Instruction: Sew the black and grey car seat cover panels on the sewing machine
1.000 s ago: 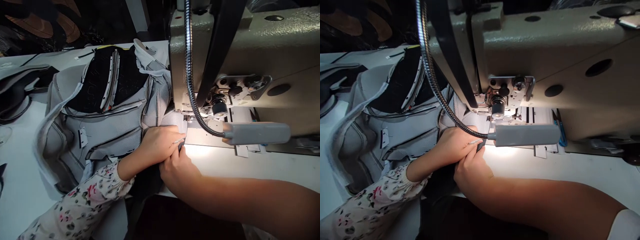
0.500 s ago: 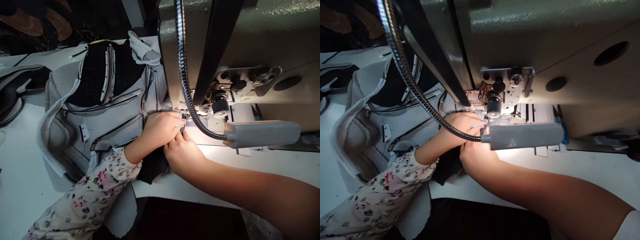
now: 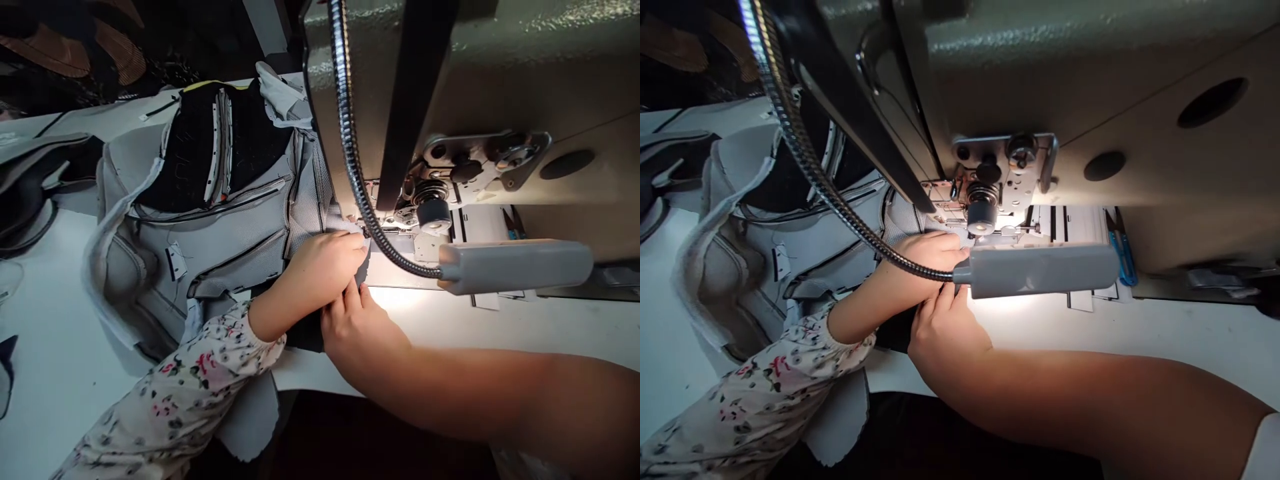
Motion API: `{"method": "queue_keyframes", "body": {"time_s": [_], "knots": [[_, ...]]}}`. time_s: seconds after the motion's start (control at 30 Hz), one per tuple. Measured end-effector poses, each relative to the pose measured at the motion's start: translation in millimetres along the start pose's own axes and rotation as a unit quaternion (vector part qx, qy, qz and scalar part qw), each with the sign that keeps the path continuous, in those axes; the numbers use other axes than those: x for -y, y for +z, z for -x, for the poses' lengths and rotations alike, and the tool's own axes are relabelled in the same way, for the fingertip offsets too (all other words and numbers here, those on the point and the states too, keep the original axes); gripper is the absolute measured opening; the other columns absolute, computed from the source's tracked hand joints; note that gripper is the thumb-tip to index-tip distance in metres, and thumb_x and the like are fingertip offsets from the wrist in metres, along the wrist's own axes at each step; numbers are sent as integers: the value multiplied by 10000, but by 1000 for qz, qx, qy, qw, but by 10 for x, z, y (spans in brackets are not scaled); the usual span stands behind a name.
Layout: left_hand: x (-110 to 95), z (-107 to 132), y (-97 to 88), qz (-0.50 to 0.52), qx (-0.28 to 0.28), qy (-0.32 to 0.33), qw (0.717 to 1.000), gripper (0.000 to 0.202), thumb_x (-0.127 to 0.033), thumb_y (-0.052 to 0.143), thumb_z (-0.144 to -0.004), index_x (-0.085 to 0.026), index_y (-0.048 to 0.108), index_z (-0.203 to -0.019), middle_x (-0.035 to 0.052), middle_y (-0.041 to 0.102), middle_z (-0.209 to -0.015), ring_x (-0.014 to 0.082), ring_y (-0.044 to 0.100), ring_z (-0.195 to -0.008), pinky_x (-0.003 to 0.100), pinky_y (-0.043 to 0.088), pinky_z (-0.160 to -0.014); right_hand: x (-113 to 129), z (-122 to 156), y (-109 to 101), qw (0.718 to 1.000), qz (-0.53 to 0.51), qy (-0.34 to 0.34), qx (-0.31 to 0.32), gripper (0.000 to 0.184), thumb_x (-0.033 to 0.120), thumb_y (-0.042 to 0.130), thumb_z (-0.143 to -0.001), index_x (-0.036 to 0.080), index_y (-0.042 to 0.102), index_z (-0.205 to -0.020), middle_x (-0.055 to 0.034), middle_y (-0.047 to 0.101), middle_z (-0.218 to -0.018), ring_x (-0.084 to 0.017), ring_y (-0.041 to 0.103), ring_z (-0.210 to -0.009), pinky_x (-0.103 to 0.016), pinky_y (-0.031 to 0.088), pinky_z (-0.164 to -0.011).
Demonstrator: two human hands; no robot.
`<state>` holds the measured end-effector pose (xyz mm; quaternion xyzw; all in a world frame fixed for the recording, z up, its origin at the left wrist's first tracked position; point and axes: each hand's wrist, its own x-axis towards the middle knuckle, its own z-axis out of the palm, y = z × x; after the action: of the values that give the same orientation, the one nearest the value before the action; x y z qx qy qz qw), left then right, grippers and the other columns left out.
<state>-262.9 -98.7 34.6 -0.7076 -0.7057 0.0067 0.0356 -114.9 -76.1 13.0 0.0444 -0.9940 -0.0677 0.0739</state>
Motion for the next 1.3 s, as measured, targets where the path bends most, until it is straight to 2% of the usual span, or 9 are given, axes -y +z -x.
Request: {"method": "queue_keyframes", "body": {"time_s": [0.3,0.5,0.63,0.73,0.87,1.0,1.1,1.2,1.3], "knots": [[-6,-187,65,37,-14,-60,997,206,-125,521,-954,-159,721,-917,66,682,-876,228,655,-854,330,487,-736,-151,-156,-37,997,-30,19,68,340,62,538,-896,-24,739,-1156,-317,731,-1101,-383,739,-941,-610,612,-869],[49,-112,18,39,-35,-41,998,197,-155,532,-972,-169,729,-962,73,695,-932,244,641,-967,346,511,-881,-162,-101,55,1000,7,14,19,354,125,577,-921,-39,725,-1198,-332,700,-1205,-439,713,-1095,-592,620,-894],[280,203,-279,-49,-70,-45,995,281,-174,476,-1010,-185,722,-1144,120,678,-1139,323,558,-1227,496,420,-1076,-64,-6,156,999,43,-9,-31,426,94,521,-933,-64,657,-1305,-369,617,-1310,-466,687,-1154,-564,647,-818],[529,352,-385,-99,-56,-21,993,428,-144,429,-1010,-232,630,-1377,130,602,-1370,325,467,-1378,506,363,-1135,-23,23,172,998,47,-35,-33,444,95,526,-927,-66,643,-1324,-386,605,-1306,-479,680,-1158,-571,644,-813],[684,360,-290,-147,1,28,989,495,-102,351,-1007,-154,574,-1446,149,681,-1215,287,580,-1176,459,398,-1092,-42,-2,143,998,46,-43,-10,478,121,572,-911,-65,628,-1348,-391,593,-1311,-499,667,-1164,-565,646,-802],[427,381,-304,-146,-17,89,985,388,-113,348,-1019,-183,723,-1094,84,710,-984,239,601,-927,414,418,-989,-29,-2,111,998,44,-44,-5,465,110,584,-900,-64,642,-1327,-380,610,-1291,-481,685,-1140,-543,655,-780],[125,397,-341,-148,-16,151,977,331,-107,400,-1004,-186,669,-827,55,652,-826,219,553,-790,370,414,-822,49,54,89,998,49,-37,-28,423,100,574,-897,-83,674,-1265,-367,644,-1243,-473,700,-1114,-524,662,-761],[-34,367,-242,-133,-30,139,981,248,-90,468,-948,-182,630,-783,47,609,-765,224,537,-779,370,404,-812,121,124,76,997,46,-47,-50,416,106,575,-894,-94,682,-1242,-366,663,-1213,-469,712,-1091,-515,665,-738],[21,356,-47,-89,-70,84,990,196,-106,508,-936,-175,683,-882,46,651,-822,225,557,-834,379,405,-896,129,158,81,996,37,-64,-55,416,117,598,-881,-88,690,-1230,-363,670,-1202,-470,723,-1062,-500,667,-691]]}}
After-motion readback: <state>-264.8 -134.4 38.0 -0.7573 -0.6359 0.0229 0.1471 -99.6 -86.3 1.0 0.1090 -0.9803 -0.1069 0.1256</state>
